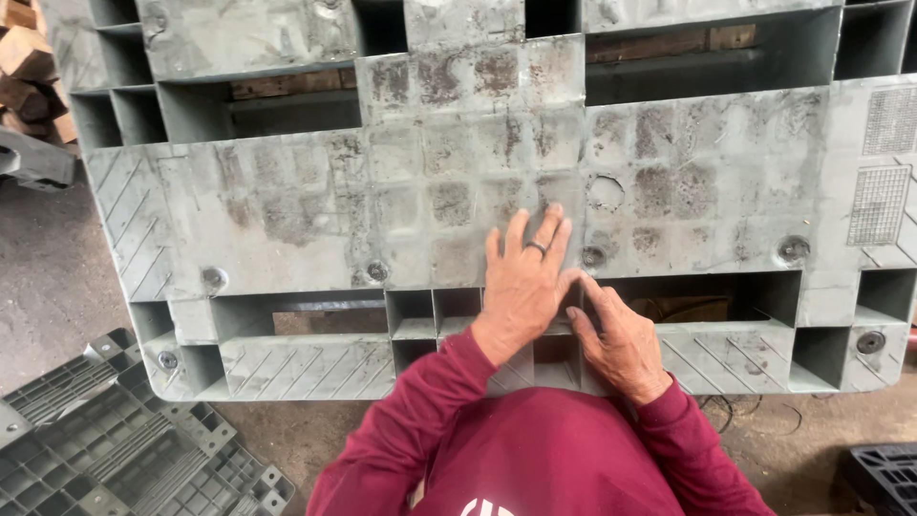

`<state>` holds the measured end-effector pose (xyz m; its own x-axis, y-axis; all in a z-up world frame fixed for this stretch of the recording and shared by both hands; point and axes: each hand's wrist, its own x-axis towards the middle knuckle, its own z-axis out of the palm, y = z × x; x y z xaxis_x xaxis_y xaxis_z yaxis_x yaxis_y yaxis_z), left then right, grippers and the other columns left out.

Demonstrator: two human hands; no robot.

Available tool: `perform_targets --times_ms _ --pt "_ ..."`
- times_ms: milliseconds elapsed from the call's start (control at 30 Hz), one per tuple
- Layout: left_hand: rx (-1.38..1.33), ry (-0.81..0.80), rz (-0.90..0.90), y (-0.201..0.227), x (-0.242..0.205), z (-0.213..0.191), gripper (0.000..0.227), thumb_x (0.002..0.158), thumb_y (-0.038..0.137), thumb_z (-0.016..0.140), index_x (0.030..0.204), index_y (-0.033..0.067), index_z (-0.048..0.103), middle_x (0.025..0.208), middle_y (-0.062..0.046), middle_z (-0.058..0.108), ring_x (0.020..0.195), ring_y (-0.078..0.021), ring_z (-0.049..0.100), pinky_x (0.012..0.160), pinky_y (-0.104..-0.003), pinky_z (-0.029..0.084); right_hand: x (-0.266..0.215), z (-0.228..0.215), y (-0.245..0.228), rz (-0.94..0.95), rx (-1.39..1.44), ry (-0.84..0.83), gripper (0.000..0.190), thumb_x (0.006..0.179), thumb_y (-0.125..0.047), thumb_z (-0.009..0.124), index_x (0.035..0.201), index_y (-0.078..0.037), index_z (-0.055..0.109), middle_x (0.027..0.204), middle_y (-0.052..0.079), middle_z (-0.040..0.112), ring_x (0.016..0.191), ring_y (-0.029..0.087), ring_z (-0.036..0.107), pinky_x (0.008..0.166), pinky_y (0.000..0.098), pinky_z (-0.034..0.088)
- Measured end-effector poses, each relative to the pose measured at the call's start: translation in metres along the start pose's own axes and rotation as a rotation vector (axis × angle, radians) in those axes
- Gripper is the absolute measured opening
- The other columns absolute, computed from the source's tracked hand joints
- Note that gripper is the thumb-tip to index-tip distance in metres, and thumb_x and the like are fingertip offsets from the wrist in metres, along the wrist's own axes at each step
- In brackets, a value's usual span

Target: The person positions a large grey plastic pallet on a workbench and uses a soldering iron to melt and smooth the surface of the pallet, focusing on specific spots to repair or modify the plastic.

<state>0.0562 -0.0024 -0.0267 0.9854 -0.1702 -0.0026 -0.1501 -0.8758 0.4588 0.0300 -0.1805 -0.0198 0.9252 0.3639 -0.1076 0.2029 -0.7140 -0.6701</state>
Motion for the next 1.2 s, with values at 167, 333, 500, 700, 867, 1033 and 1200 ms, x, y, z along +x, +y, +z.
perform_targets --times_ms 167,333,500,700,867,1033,1200 --pt "0.179 -0.066 0.122 -0.032 0.063 0.014 0.066 0.099 0.056 0.05 0.151 0.0147 0.048 0.162 0.001 0.038 0.152 -0.04 0.021 0.114 -0.078 0.02 0.003 0.001 -0.001 0.029 -0.023 -0.021 0.055 0.09 -0.018 0.072 0.141 -0.009 0.055 0.087 0.01 0.062 0.065 0.032 0.062 0.056 0.043 0.049" --pt "0.247 -0.142 0.167 -0.085 0.149 0.009 0.081 0.103 0.072 0.026 0.167 0.022 0.027 0.173 0.002 0.019 0.158 -0.033 0.006 0.124 -0.075 0.008 0.004 -0.001 0.001 0.039 0.003 -0.001 0.052 0.091 -0.018 0.073 0.14 -0.01 0.056 0.083 0.009 0.063 0.064 0.029 0.062 0.056 0.0408 0.05" --pt "0.31 -0.2 0.132 -0.07 0.131 -0.004 0.092 0.098 0.076 0.026 0.165 0.0127 0.028 0.171 -0.001 0.018 0.156 -0.0345 0.003 0.116 -0.078 0.005 0.002 -0.004 0.002 0.014 0.018 0.02 0.052 0.091 -0.018 0.073 0.139 -0.009 0.057 0.086 0.009 0.065 0.068 0.03 0.064 0.057 0.0402 0.051" --pt "0.2 -0.079 0.247 -0.016 0.08 0.026 0.081 0.102 0.071 0.035 0.163 0.0173 0.04 0.172 0.001 0.024 0.161 -0.0316 0.008 0.122 -0.077 0.008 0.002 -0.007 0.012 -0.032 0.034 -0.044 0.057 0.091 -0.019 0.074 0.142 -0.006 0.054 0.089 0.011 0.064 0.07 0.032 0.064 0.058 0.0417 0.051" --pt "0.256 0.162 -0.31 -0.016 0.091 0.021 0.083 0.103 0.064 0.049 0.16 0.0059 0.037 0.169 -0.017 0.022 0.153 -0.0485 0.007 0.115 -0.079 0.009 -0.003 -0.037 0.031 -0.293 0.188 -0.155 0.053 0.089 -0.011 0.072 0.139 -0.003 0.055 0.101 0.015 0.063 0.081 0.037 0.065 0.066 0.0418 0.053" --pt "-0.097 0.235 -0.048 0.114 0.063 0.053 0.057 0.104 0.035 0.061 0.153 0.0081 0.05 0.168 -0.021 0.025 0.156 -0.0511 0.013 0.12 -0.073 0.015 -0.024 -0.124 0.092 -0.328 0.332 0.047 0.034 0.09 -0.001 0.069 0.124 -0.004 0.064 0.1 0.013 0.068 0.085 0.03 0.069 0.074 0.035 0.055" --pt "-0.978 0.112 0.015 0.256 0.088 0.108 0.04 0.098 -0.003 0.057 0.137 0.0051 0.062 0.134 -0.017 0.069 0.13 -0.032 0.065 0.111 -0.038 0.052 -0.029 -0.202 0.175 -0.028 0.423 0.275 0.013 0.101 0.002 0.063 0.113 -0.002 0.066 0.092 0.007 0.067 0.081 0.014 0.067 0.07 0.0262 0.054"
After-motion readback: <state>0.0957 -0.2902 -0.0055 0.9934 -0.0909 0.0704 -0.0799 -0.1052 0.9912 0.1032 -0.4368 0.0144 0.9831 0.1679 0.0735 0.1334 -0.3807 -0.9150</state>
